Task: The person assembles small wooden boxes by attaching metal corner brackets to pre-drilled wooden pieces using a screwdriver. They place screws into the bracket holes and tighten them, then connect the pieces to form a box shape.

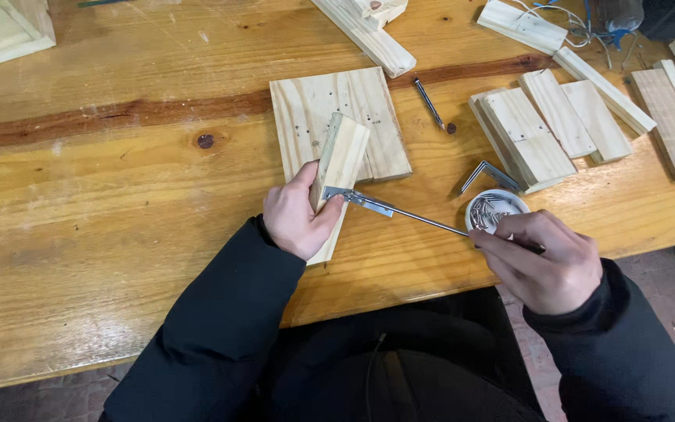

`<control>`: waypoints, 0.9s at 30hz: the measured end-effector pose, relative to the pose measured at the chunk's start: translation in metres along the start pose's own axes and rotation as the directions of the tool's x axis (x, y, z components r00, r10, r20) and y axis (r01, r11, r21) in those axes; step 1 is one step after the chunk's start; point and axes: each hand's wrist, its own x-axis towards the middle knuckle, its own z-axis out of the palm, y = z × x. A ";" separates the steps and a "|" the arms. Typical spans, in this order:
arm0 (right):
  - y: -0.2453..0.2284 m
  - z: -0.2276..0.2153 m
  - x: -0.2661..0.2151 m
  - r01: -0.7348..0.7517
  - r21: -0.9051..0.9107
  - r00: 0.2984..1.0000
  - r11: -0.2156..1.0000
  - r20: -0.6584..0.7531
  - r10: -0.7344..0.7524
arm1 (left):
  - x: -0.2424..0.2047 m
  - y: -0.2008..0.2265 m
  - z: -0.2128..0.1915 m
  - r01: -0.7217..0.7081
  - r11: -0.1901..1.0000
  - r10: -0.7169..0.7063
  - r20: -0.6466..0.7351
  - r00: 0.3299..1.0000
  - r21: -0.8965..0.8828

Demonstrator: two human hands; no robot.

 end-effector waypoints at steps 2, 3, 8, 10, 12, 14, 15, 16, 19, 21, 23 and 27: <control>-0.001 -0.003 0.004 0.033 -0.034 0.999 0.999 -0.003 -0.033 | 0.002 -0.004 0.002 -0.009 1.000 0.010 -0.010 1.000 0.023; -0.001 -0.005 0.006 0.066 -0.069 0.998 0.995 -0.004 -0.066 | 0.002 -0.006 0.004 -0.019 0.999 0.020 -0.019 1.000 0.044; -0.002 -0.009 0.014 0.156 -0.153 0.986 0.976 -0.026 -0.162 | 0.003 -0.004 0.002 -0.002 0.999 0.001 0.004 1.000 0.034; -0.004 -0.010 0.016 0.173 -0.170 0.983 0.970 -0.026 -0.180 | 0.002 -0.004 0.002 0.004 0.999 -0.004 0.001 1.000 0.039; -0.005 -0.009 0.017 0.197 -0.158 0.977 0.968 -0.048 -0.207 | 0.002 -0.002 0.000 -0.001 1.000 0.001 -0.001 1.000 0.029; -0.003 -0.007 0.015 0.204 -0.143 0.977 0.968 -0.032 -0.210 | 0.003 -0.005 0.003 0.002 0.999 -0.002 -0.012 1.000 0.054; -0.002 -0.007 0.015 0.210 -0.128 0.977 0.969 -0.015 -0.214 | 0.003 -0.006 0.005 0.007 0.997 -0.005 -0.023 1.000 0.077; -0.002 -0.007 0.016 0.210 -0.128 0.977 0.969 -0.016 -0.214 | 0.003 -0.004 0.002 0.006 0.997 -0.005 -0.023 1.000 0.078; -0.003 -0.010 0.017 0.210 -0.144 0.975 0.967 -0.037 -0.217 | 0.002 0.002 -0.003 0.014 1.000 -0.014 0.018 1.000 0.016; -0.002 -0.012 0.016 0.225 -0.155 0.972 0.962 -0.030 -0.233 | 0.002 0.002 -0.004 0.016 1.000 -0.017 0.030 0.999 0.024; -0.001 -0.012 0.016 0.233 -0.145 0.971 0.962 -0.012 -0.237 | 0.001 0.001 -0.001 0.013 1.000 -0.013 0.019 1.000 0.023; 0.002 -0.007 0.015 0.259 -0.103 0.965 0.960 -0.003 -0.260 | 0.004 -0.010 0.008 0.011 0.996 -0.011 -0.006 1.000 0.088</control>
